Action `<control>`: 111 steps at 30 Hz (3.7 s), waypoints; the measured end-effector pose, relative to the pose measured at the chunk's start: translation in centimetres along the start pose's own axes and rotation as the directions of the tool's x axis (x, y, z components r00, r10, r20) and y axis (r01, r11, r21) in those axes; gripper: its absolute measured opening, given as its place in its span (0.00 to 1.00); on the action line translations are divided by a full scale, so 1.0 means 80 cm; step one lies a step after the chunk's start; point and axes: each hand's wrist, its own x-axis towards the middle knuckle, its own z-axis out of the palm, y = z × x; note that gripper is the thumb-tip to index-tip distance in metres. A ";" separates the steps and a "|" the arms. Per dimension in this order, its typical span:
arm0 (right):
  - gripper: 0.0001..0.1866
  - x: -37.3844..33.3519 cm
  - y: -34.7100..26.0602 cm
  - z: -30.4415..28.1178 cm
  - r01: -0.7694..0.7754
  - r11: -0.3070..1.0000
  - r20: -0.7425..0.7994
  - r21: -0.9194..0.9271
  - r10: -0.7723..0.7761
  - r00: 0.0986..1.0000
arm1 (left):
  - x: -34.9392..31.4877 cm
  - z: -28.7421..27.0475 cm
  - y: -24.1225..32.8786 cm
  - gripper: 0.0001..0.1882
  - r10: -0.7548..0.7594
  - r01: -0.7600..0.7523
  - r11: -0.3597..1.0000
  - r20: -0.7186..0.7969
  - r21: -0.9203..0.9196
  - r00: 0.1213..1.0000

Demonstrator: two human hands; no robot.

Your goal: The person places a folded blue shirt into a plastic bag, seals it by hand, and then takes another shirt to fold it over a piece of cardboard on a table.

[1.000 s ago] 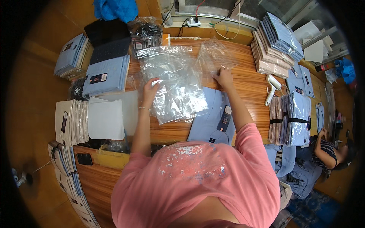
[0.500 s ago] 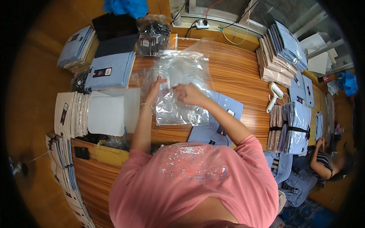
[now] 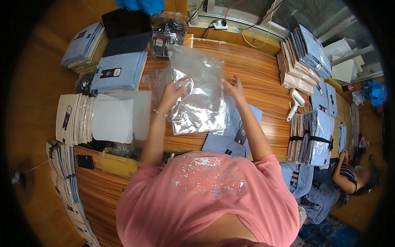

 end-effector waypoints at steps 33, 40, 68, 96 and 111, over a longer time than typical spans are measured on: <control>0.19 -0.032 0.014 -0.018 -0.433 0.768 0.413 0.473 0.241 0.878 | 0.001 -0.065 0.060 0.25 -0.116 0.067 0.957 0.159 0.283 0.980; 0.18 -0.056 0.001 0.026 -0.524 0.652 0.476 0.547 0.273 0.836 | -0.038 0.091 -0.001 0.20 0.186 -0.329 0.439 0.273 0.836 0.944; 0.11 -0.035 0.005 -0.029 -0.627 0.743 0.534 0.234 0.441 0.722 | -0.007 -0.138 -0.009 0.17 -0.178 0.095 0.947 -0.256 -0.307 0.950; 0.14 -0.015 0.023 0.043 -0.649 0.660 0.604 0.379 0.355 0.714 | -0.001 0.021 -0.051 0.25 0.297 -0.349 0.424 0.236 0.835 0.925; 0.22 -0.023 0.019 0.034 -0.591 0.709 0.590 0.384 0.304 0.748 | 0.188 -0.028 -0.042 0.18 0.026 -0.319 0.407 0.338 0.856 0.941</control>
